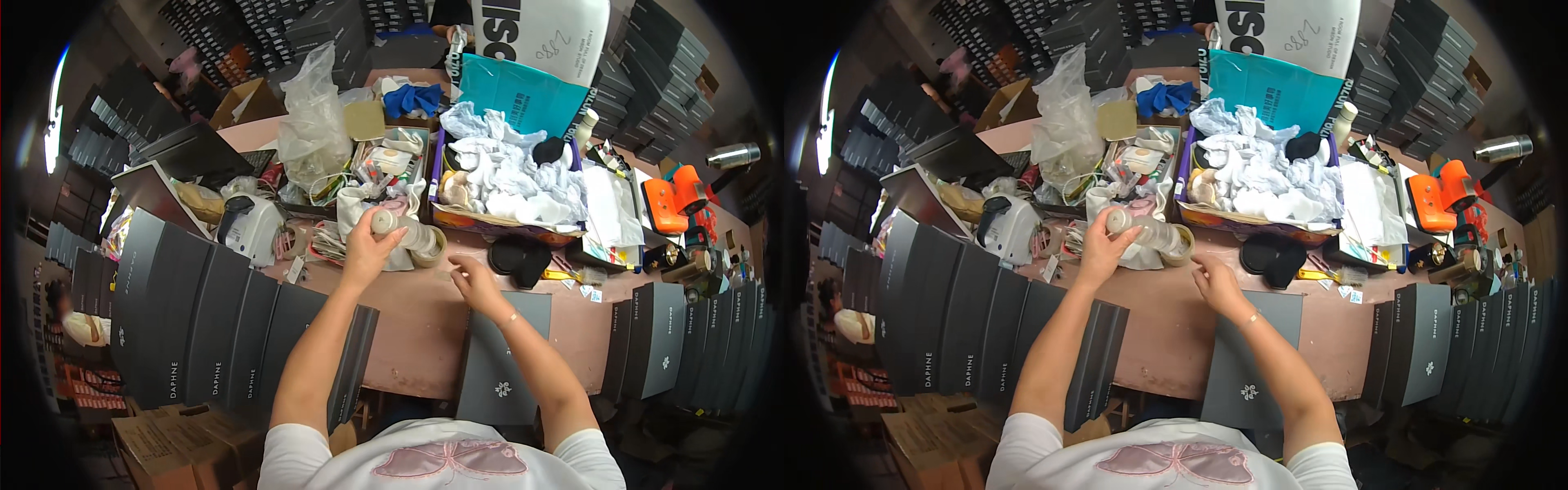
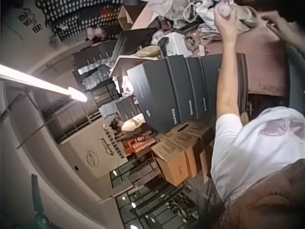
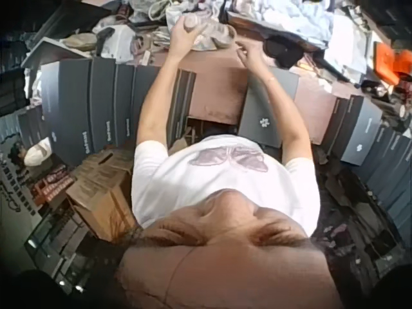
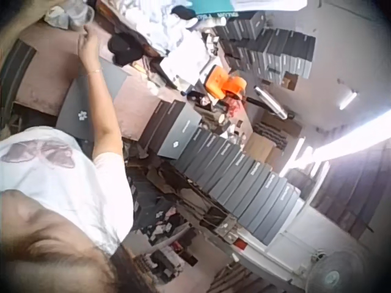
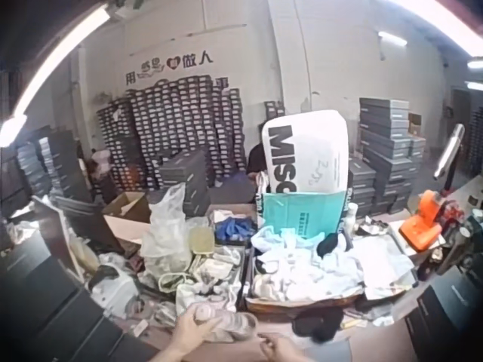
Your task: Packing pairs of high-heeled shoes into boxes with tissue paper and tags.
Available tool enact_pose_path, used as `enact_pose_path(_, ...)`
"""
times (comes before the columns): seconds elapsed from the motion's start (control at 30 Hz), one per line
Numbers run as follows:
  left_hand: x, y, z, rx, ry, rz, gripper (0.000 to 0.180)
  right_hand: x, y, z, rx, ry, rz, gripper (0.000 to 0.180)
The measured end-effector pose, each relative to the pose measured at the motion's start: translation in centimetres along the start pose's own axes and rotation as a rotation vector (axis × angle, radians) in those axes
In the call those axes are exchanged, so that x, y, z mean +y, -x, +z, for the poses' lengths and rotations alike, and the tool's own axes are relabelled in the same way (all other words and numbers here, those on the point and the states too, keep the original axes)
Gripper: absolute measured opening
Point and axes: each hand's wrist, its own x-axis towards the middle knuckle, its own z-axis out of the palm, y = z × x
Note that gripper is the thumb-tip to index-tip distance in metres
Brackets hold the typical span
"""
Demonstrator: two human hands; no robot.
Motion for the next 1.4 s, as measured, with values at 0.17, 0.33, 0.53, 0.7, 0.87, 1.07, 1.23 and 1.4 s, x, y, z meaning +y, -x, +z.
enact_pose_path(0.17,2.1,3.2,-4.3,-0.010,-0.104,0.003,0.035,4.5,-10.5,5.9,-0.242,0.609,-0.093,0.024)
enact_pose_path(0.33,2.7,6.9,-5.3,-0.025,-0.214,-0.088,0.037,3.5,-13.6,8.5,-0.636,1.060,-0.165,0.025)
enact_pose_path(0.53,1.9,8.5,-4.6,-0.044,-0.164,-0.138,0.037,3.5,-14.8,9.6,-0.724,1.141,-0.206,0.023)
enact_pose_path(0.7,1.2,8.6,-4.3,-0.062,-0.177,-0.112,0.038,3.1,-13.5,7.0,-0.691,1.058,-0.376,0.018)
enact_pose_path(0.87,0.9,8.7,-3.8,-0.086,-0.199,-0.125,0.039,1.4,-13.3,2.8,-0.539,0.912,-0.415,0.014)
enact_pose_path(1.07,1.4,7.3,-2.5,-0.057,-0.211,-0.055,0.040,-3.7,-13.2,-9.3,0.157,0.705,-0.265,0.016)
enact_pose_path(1.23,1.7,2.8,0.6,-0.048,-0.195,0.026,0.041,-0.6,-8.4,-14.3,0.208,0.519,-0.080,0.035)
enact_pose_path(1.4,-2.2,-1.4,4.0,-0.030,-0.306,0.105,0.041,-0.1,4.2,-13.6,0.065,0.267,0.044,0.034)
